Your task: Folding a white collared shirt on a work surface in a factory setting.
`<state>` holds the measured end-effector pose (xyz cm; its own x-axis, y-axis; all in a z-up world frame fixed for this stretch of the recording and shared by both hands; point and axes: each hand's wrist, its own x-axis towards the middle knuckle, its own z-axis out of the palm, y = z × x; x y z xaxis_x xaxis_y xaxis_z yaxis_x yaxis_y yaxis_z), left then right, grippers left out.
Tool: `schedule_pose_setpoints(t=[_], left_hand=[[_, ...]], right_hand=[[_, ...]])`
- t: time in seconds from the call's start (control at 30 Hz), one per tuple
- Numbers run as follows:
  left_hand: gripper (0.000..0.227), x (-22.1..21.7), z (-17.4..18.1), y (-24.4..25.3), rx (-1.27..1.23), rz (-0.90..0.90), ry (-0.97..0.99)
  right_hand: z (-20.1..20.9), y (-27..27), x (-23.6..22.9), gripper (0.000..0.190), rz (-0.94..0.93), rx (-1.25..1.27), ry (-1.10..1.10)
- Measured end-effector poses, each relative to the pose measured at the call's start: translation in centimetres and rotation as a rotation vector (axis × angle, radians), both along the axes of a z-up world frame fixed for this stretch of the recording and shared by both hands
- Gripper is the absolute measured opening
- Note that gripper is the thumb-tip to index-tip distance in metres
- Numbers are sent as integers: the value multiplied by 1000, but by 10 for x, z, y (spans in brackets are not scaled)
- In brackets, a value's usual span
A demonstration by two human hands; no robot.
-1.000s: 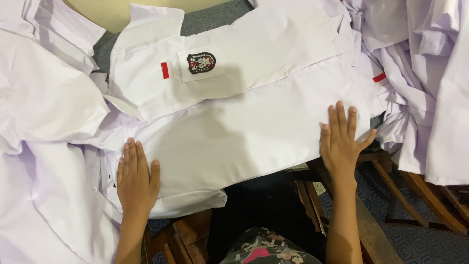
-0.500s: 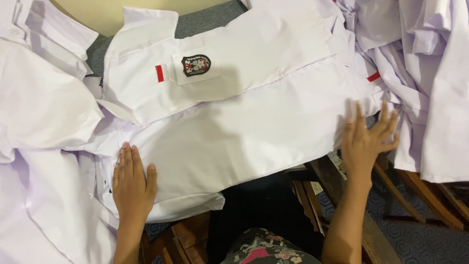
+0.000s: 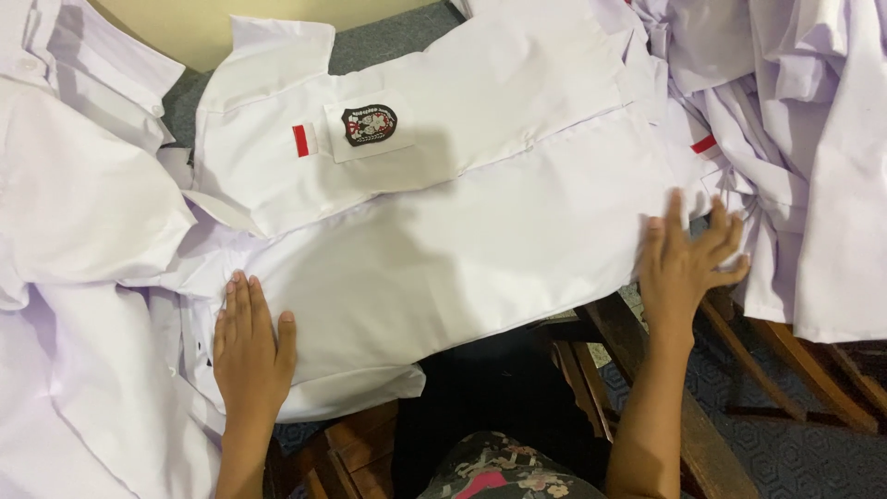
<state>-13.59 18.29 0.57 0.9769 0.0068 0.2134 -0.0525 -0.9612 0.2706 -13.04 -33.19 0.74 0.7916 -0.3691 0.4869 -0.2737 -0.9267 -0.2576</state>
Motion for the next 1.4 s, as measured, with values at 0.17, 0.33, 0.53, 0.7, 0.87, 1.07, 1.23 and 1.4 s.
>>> schedule_pose_setpoints(t=[0.17, 0.33, 0.53, 0.7, 0.87, 1.07, 1.23, 1.4], left_hand=[[65, 0, 1, -1, 4, 2, 16], [65, -1, -1, 0, 4, -1, 17], [65, 0, 2, -2, 7, -2, 23], [65, -1, -1, -2, 22, -9, -1], [65, -1, 0, -2, 1, -1, 4], [65, 0, 0, 0, 19, -10, 5], [65, 0, -5, 2, 44, -11, -23], [66, 0, -3, 3, 30, -15, -6]], right_hand=[[13, 3, -4, 34, -215, 240, -243], [15, -5, -26, 20, 24, 564, -509], [21, -9, -46, 26, -81, 648, -134], [40, 0, -54, 30, -90, 831, 51], [2, -19, -47, 21, -82, 819, -97], [-10, -27, -40, 11, -81, 727, -201], [-19, -31, -40, 11, -66, 742, -183], [-5, -20, -40, 9, -76, 806, -72]])
